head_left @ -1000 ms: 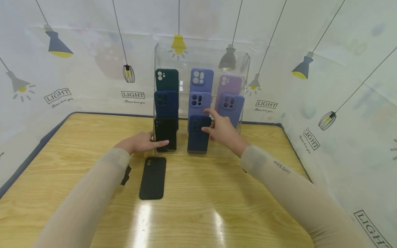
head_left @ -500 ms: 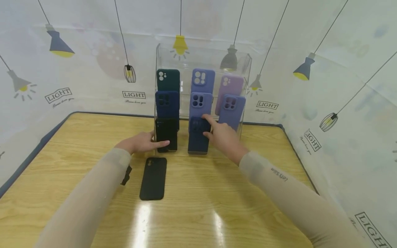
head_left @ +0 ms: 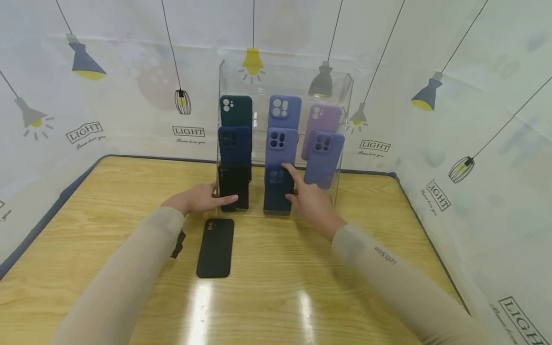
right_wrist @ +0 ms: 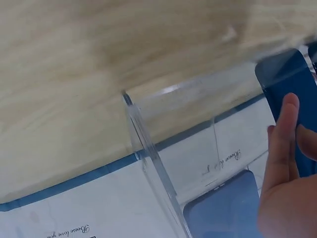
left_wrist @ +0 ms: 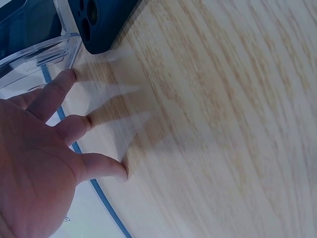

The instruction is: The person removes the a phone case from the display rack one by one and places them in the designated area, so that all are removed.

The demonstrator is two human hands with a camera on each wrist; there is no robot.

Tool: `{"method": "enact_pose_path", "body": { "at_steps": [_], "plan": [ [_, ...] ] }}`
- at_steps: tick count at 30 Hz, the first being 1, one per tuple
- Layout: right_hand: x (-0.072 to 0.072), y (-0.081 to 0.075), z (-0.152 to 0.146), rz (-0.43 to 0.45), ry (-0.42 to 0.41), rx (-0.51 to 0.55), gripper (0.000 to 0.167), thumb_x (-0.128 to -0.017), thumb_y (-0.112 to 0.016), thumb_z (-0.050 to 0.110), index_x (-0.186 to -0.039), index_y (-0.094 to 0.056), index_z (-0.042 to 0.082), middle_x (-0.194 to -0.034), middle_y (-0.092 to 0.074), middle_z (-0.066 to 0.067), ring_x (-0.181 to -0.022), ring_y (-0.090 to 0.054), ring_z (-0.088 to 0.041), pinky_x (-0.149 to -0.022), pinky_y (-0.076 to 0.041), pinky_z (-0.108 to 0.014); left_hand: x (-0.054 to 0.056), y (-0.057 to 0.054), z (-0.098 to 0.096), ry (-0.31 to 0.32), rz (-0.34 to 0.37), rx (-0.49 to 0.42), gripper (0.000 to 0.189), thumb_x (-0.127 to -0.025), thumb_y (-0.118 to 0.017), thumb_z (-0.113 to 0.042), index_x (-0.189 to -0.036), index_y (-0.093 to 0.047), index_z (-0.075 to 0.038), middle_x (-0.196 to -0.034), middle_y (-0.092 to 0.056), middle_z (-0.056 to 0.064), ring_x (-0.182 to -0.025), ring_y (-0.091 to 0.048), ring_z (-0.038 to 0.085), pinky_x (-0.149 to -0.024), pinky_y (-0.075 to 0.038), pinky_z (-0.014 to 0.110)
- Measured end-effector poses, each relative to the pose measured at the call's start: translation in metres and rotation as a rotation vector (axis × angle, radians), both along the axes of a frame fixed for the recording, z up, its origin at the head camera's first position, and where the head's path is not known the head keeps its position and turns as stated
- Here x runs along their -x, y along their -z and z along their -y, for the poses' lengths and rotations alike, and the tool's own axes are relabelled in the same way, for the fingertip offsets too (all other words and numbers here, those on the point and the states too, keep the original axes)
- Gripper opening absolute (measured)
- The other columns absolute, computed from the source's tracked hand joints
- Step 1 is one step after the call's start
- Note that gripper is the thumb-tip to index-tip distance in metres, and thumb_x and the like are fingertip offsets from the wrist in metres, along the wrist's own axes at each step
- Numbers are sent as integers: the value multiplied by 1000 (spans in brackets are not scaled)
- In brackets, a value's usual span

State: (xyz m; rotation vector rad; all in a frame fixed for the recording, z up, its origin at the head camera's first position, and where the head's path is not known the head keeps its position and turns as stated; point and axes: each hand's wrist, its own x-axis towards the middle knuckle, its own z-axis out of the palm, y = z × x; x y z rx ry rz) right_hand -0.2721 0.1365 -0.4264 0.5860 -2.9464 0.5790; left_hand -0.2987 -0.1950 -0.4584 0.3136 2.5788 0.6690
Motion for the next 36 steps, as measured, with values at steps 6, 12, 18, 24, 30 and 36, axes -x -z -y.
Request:
{"method": "enact_pose_path", "body": {
  "at_steps": [6, 12, 18, 24, 30, 36],
  "plan": [
    [-1, 9, 0, -65, 12, -17, 89, -105, -71, 25, -169, -12, 43, -93, -81, -9, -36, -48, -15, -38, -31, -24, 0, -1, 0, 0, 12, 8, 128, -90, -40, -94, -171, -3, -3, -169, -35, 30, -154, -40, 50, -126, -35, 64],
    [-1, 17, -4, -176, -36, 35, 87, -101, -76, 19, -167, -22, 34, -94, -82, -10, -41, -52, -11, -40, -35, -22, -1, -2, 0, -10, 16, 0, 128, -89, -41, -95, -172, -1, -4, -169, -36, 29, -155, -39, 49, -127, -34, 65],
    [0, 26, -7, -267, -80, 125, 83, -97, -79, 10, -164, -33, 29, -91, -79, -13, -55, -67, -21, -44, -41, -24, -1, -3, 0, -6, 11, 4, 127, -91, -41, -93, -172, -2, -4, -169, -36, 29, -154, -40, 49, -126, -34, 65],
    [1, 25, -7, -278, -120, 144, 82, -98, -79, 12, -164, -33, 31, -90, -78, -12, -65, -74, -24, -51, -53, -29, 1, -2, -1, -7, 12, 13, 127, -90, -41, -93, -171, -3, -3, -169, -36, 30, -154, -40, 49, -126, -35, 64],
    [4, 10, -3, -278, -168, 178, 85, -99, -77, 10, -166, -30, 31, -87, -77, -11, -62, -71, -20, -60, -60, -33, 1, -3, -2, -6, 11, 7, 128, -90, -42, -94, -171, -3, -3, -168, -38, 30, -154, -41, 49, -126, -35, 64],
    [3, -10, 3, -231, -173, 247, 85, -99, -77, 10, -166, -29, 33, -86, -76, -11, -65, -74, -21, -58, -59, -33, 2, -1, -1, -1, 16, 7, 128, -91, -41, -93, -171, -3, -1, -168, -37, 31, -154, -41, 50, -126, -35, 64]
  ]
}}
